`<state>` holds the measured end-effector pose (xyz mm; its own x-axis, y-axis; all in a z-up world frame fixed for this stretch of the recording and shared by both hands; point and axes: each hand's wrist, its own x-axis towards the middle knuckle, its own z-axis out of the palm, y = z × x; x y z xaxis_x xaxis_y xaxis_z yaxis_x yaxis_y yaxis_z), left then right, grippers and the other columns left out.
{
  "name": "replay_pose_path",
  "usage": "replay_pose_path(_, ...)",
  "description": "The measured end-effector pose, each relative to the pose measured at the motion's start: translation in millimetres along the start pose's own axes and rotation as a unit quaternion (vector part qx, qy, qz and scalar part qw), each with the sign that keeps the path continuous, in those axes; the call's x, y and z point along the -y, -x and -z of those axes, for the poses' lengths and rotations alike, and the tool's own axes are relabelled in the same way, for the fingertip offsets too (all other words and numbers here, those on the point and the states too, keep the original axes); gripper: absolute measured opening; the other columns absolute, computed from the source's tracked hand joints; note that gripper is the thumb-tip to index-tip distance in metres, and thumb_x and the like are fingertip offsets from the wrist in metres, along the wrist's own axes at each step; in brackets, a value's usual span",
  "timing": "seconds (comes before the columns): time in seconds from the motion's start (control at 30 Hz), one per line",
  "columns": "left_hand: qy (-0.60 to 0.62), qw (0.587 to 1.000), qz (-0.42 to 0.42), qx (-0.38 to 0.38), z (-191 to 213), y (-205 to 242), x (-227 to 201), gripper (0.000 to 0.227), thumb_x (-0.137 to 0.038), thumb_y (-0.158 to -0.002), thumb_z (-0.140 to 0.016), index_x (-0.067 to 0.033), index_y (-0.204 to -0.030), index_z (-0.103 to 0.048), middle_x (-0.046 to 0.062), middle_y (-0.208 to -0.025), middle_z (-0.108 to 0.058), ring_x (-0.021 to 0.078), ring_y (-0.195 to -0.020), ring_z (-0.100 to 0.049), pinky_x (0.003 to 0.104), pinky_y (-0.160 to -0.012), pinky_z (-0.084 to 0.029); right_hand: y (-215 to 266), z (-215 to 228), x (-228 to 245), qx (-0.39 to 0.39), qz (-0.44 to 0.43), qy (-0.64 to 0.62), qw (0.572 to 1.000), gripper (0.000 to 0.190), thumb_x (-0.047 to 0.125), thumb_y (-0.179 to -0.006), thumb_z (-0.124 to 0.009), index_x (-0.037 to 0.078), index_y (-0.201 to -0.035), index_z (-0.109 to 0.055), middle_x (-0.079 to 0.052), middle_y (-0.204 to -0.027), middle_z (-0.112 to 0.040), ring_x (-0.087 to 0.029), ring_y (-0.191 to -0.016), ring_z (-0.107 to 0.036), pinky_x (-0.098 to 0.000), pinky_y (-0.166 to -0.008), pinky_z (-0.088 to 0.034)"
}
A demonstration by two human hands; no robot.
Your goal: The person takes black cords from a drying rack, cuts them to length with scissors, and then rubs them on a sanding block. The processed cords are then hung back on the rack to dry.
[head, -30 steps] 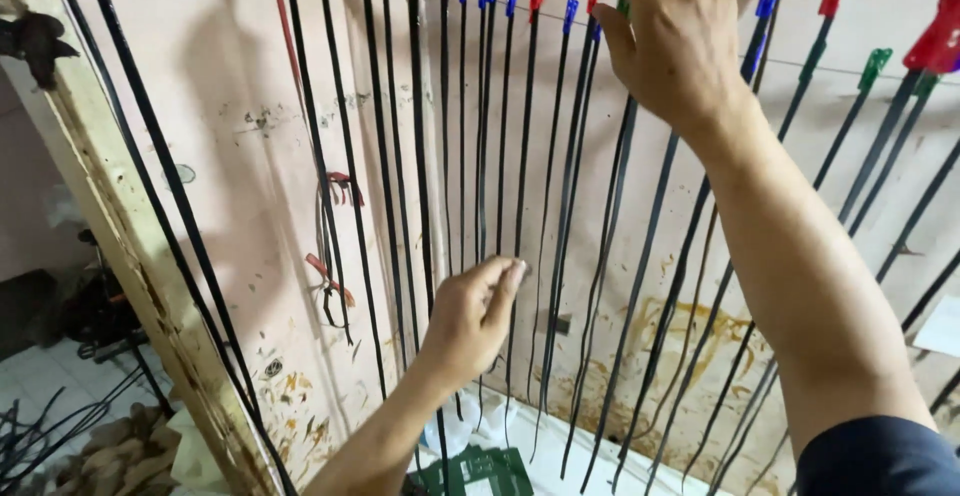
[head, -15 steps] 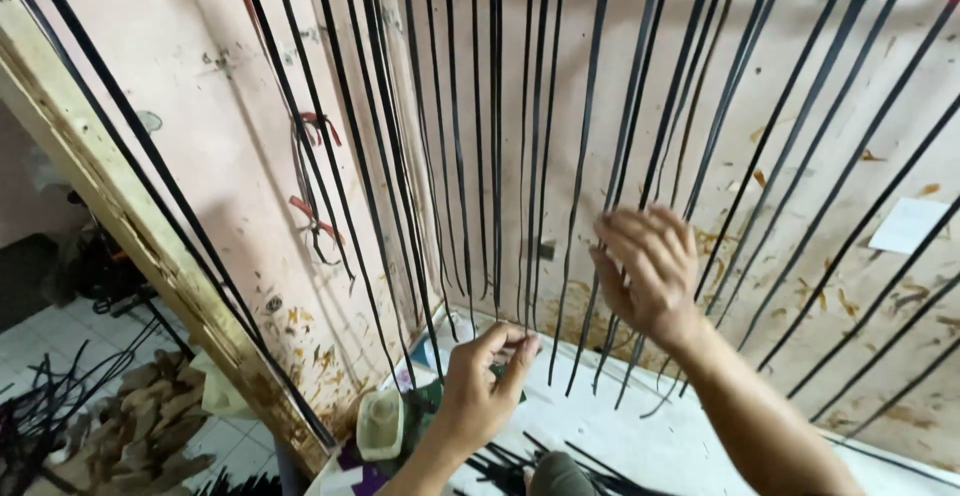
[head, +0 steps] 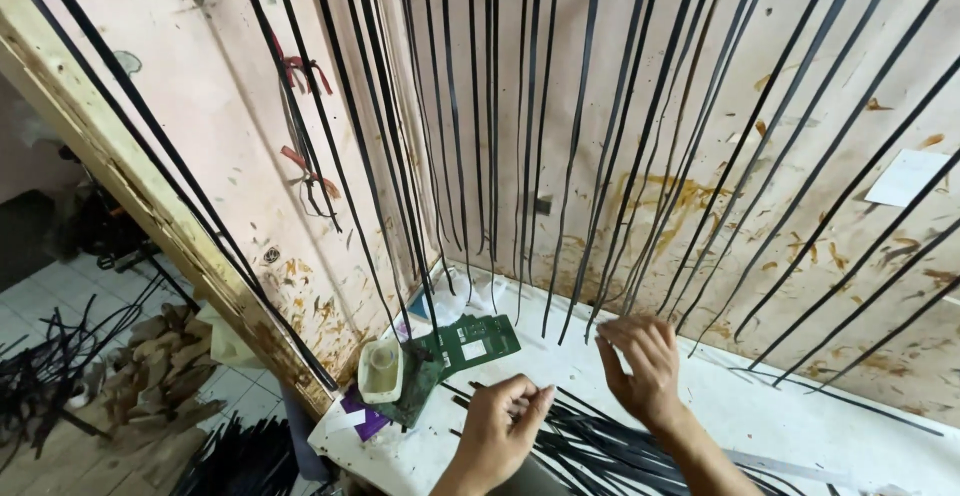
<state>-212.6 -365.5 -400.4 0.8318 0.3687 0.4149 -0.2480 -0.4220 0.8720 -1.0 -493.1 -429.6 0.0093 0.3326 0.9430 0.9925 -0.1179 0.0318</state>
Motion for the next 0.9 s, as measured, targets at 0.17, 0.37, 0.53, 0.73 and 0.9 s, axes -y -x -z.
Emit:
replay_pose_path(0.17,-0.032,0.996,0.085,0.009,-14,4,29,0.037,-0.038,-0.103,-0.064,-0.0091,-0.079,-0.063,0.002,-0.066,-0.061,0.0075,-0.061,-0.056,0.027,-0.066,-0.059,24,-3,16,0.033,-0.019,-0.033,0.999,0.012,0.005,-0.089,-0.074,0.008,-0.1,-0.071,-0.004,-0.097,-0.077,-0.018,-0.089,-0.071,-0.0352,-0.085,-0.048)
replay_pose_path(0.37,-0.038,0.988,0.139,0.051,-38,37,53,0.026,-0.034,-0.101,-0.064,-0.0099,-0.094,-0.07,0.002,-0.081,-0.073,0.0108,-0.074,-0.07,0.028,-0.067,-0.059,66,-5,32,0.069,-0.013,-0.062,0.996,0.005,0.007,-0.096,-0.067,0.006,-0.1,-0.067,-0.006,-0.096,-0.073,-0.022,-0.084,-0.069,-0.0374,-0.081,-0.046)
replay_pose_path(0.53,-0.042,0.995,0.083,0.035,-66,62,83,0.027,-0.032,-0.101,-0.062,-0.0082,-0.104,-0.073,0.003,-0.088,-0.077,0.0146,-0.077,-0.074,0.03,-0.065,-0.057,106,2,39,0.106,0.006,-0.074,0.992,0.007,0.005,-0.097,-0.067,0.002,-0.103,-0.068,-0.011,-0.095,-0.072,-0.025,-0.082,-0.068,-0.0383,-0.081,-0.044)
replay_pose_path(0.73,-0.002,0.998,0.053,0.04,-139,96,132,0.023,-0.029,-0.103,-0.058,-0.0085,-0.1,-0.069,0.002,-0.083,-0.072,0.0134,-0.072,-0.07,0.029,-0.058,-0.052,202,28,25,0.127,-0.007,-0.09,0.988,0.004,0.003,-0.096,-0.067,0.001,-0.099,-0.068,-0.01,-0.094,-0.073,-0.026,-0.085,-0.07,-0.0379,-0.082,-0.047)
replay_pose_path(0.9,-0.064,0.998,0.014,-0.014,-251,161,216,0.017,-0.028,-0.1,-0.063,-0.0121,-0.094,-0.065,0.003,-0.078,-0.071,0.0172,-0.071,-0.072,0.032,-0.065,-0.052,327,66,-1,0.095,0.022,-0.079,0.992,0.005,0.001,-0.097,-0.067,0.003,-0.093,-0.064,-0.01,-0.087,-0.069,-0.025,-0.075,-0.066,-0.0368,-0.071,-0.042)
